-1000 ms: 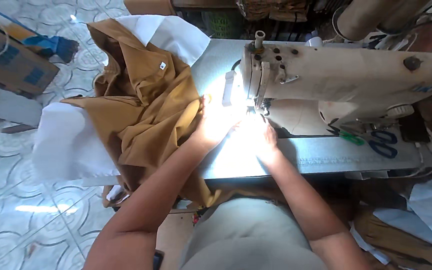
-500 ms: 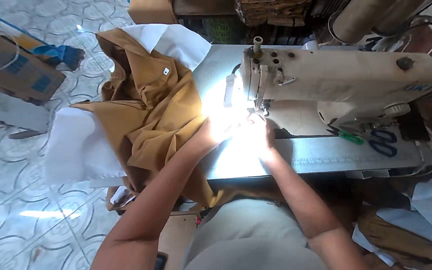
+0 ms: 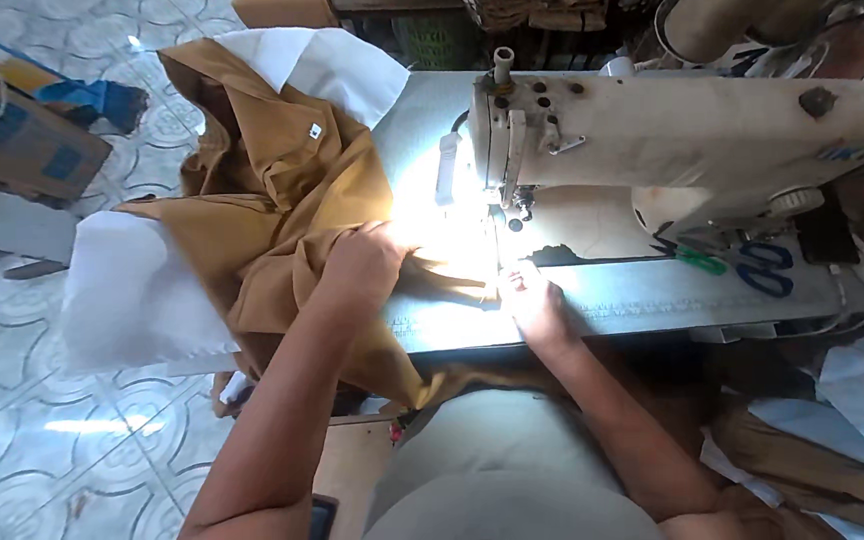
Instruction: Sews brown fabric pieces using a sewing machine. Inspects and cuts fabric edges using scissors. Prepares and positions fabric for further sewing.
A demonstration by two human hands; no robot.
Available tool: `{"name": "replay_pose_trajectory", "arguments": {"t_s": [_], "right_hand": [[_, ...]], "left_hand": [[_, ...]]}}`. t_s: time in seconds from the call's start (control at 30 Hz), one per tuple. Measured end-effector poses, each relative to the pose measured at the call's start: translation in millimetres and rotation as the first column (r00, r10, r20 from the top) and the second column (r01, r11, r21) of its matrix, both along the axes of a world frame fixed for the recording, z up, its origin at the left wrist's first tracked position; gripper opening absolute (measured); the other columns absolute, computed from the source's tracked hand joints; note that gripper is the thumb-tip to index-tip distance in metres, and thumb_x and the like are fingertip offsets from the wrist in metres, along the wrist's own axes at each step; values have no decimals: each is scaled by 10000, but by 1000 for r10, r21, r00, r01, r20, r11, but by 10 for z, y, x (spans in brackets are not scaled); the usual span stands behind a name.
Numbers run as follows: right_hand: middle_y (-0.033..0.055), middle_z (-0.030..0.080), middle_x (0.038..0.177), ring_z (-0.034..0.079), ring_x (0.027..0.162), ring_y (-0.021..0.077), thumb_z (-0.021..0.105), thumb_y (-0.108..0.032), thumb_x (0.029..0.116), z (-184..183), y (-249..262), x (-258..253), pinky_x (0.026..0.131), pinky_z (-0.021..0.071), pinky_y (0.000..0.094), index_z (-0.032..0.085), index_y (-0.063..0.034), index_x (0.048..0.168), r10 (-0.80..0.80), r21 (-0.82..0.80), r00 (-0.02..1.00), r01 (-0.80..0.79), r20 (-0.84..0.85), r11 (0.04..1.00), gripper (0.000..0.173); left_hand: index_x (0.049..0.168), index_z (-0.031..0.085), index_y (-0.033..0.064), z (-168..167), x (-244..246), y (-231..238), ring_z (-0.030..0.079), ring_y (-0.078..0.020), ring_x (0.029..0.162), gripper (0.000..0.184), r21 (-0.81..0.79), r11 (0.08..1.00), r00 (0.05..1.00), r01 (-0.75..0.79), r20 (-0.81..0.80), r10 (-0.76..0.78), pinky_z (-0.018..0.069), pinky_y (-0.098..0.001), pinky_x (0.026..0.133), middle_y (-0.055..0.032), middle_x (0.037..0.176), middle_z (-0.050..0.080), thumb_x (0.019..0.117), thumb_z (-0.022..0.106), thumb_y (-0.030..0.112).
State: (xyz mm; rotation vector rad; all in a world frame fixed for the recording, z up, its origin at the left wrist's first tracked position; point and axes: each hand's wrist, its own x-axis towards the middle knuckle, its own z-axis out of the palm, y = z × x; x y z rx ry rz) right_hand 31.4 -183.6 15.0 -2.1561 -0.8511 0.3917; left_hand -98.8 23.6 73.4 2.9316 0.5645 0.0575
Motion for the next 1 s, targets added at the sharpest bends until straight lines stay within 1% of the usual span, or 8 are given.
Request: {"name": "replay_pose_trajectory", "arguments": {"t_s": [0.17,0.3,0.37,0.43,0.53,0.6,0.77,1.0], "right_hand": [[228,674,1129,703,980,346,729,-135,918,94,277,37,827,594,487,678,44,1140,0,-69,981,14,196,998,290],[219,700,1010,714,918,346,670,-155,968,16,348,19,813,591,488,697,38,1089,27,-64,980,-15,195,998,229],[220,706,994,718,906,352,644,-145,987,25,322,29,810,588,503,685,41,1107,22,-99,987,-6,161,995,225],[235,713,991,725,901,372,662,-58,956,66,294,35,808,588,526,684,56,1114,24,-114,989,-7,148,993,196],[184,712,873,719,777,315,688,-57,908,23,273,73,716,594,497,677,40,1077,-26,-68,992,34,120,997,195],[173,710,851,714,763,299,719,-74,895,8,268,73,714,591,488,675,37,1075,-22,-60,994,28,106,998,216],[227,702,982,724,872,342,669,-36,924,-105,281,15,774,607,466,709,70,1048,44,4,940,-48,339,999,168],[239,701,1053,713,987,369,645,-6,927,-54,221,-17,851,597,446,729,57,1042,207,-169,853,-142,478,975,156]], "left_hand": [[1112,764,84,1,-9,-88,666,-399,1060,258,42,999,1000,5,-19,-4,528,-599,827,-158,1101,706,944,633,-61],[1226,716,94,-1,-8,-248,599,-468,1184,406,69,993,995,97,23,-99,487,-663,936,-228,1242,643,837,830,80],[1287,705,161,-174,44,-363,615,-418,1179,473,74,956,947,283,137,-291,433,-678,994,-150,1304,665,839,845,219],[1260,699,191,-398,166,-438,600,-299,1290,352,78,911,883,405,225,-412,477,-583,998,-33,1379,656,919,743,267],[1238,708,126,-606,276,-433,564,-292,1336,254,52,916,880,397,264,-396,400,-532,1148,-89,1360,656,1023,573,128],[1185,737,131,-619,275,-447,631,-326,1216,270,109,928,903,355,215,-371,456,-576,1049,-98,1212,712,997,576,23],[1119,758,202,-574,248,-513,640,-394,1115,316,168,934,931,315,136,-339,429,-700,942,-111,1091,711,920,658,-23],[1150,758,238,-514,216,-568,652,-375,1070,328,91,950,946,299,106,-308,315,-786,1004,-112,1105,696,949,643,6]]}}
